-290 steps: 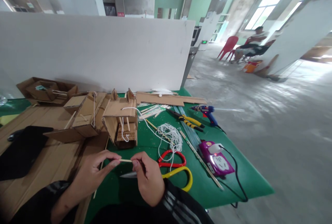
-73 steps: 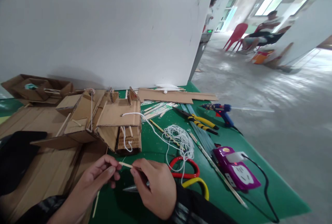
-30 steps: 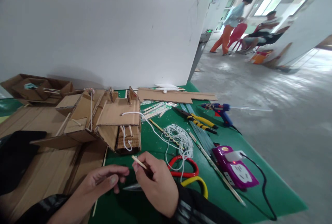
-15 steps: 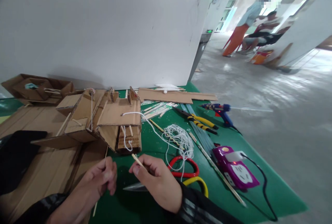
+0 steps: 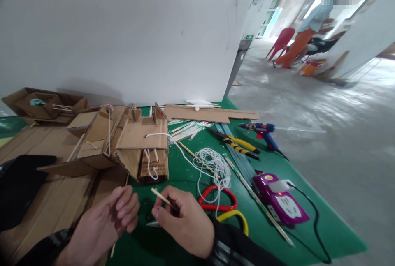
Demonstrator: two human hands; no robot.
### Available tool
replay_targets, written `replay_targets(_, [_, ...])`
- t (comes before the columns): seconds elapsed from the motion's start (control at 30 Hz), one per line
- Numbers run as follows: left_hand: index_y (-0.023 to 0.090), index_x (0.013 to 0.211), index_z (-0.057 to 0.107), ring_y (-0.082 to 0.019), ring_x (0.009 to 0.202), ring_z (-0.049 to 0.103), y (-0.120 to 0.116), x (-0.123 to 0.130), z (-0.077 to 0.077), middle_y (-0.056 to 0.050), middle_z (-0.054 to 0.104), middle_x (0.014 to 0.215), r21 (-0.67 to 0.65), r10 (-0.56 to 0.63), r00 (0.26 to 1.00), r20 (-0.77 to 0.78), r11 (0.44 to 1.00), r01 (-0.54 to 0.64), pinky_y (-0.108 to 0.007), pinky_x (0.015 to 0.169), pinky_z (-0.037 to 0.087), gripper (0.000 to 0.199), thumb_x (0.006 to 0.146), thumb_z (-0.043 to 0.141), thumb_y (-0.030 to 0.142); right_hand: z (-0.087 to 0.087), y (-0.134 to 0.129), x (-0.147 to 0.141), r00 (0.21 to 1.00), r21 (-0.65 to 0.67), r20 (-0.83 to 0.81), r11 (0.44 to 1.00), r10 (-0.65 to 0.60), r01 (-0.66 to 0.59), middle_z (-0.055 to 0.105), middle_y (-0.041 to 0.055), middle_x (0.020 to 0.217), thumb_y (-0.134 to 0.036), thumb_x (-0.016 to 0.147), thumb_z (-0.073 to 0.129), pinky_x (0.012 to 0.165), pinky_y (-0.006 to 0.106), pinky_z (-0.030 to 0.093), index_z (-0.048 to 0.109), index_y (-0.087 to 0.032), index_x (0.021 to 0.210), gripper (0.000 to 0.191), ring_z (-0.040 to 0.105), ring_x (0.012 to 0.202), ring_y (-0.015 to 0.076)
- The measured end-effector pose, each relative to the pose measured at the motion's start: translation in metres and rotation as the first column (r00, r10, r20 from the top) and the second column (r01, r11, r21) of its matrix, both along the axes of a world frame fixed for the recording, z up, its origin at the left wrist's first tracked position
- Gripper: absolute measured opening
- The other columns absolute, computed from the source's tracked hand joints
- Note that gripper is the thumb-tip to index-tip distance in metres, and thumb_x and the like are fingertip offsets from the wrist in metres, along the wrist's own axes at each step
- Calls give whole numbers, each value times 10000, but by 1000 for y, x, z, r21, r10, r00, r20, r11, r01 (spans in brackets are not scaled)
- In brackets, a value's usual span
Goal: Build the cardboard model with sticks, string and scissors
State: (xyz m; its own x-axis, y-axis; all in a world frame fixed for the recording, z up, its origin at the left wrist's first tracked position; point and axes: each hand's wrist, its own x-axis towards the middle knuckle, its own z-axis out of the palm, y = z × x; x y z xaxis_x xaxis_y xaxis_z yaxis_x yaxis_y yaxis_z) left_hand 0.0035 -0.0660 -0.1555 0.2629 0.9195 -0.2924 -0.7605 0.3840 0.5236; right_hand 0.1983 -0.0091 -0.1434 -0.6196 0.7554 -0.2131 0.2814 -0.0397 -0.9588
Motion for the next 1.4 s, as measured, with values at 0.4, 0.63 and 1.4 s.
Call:
replay_targets(0.4, [187,885,584,-123,705,513,0,0,-7,-6,551,820,132,-1,952,-305,990,43,-245,641,451,289,751,783,349,-7,-2,5,998,46,-37,997,58,-56,585,-10,675,-413,971,443,552,209,387,639,-162,1036,325,515,577,100])
replay_targets(0.63, [191,878,589,-124,748,576,-2,2,-16,-4,603,821,201,44,852,-522,977,73,-244,717,459,170,858,692,325,-1,-5,-2,1000,140,9,990,-14,12,534,-29,649,-238,862,534,523,207,331,611,-146,835,123,421,570,92])
replay_targets(1.4, [185,840,593,-145,773,592,-3,9,-10,-2,632,789,194,77,693,-717,977,93,-230,723,456,178,854,678,341,-7,-10,-8,996,224,75,974,-56,38,539,-26,616,-264,889,503,502,212,302,629,-158,798,188,409,545,93])
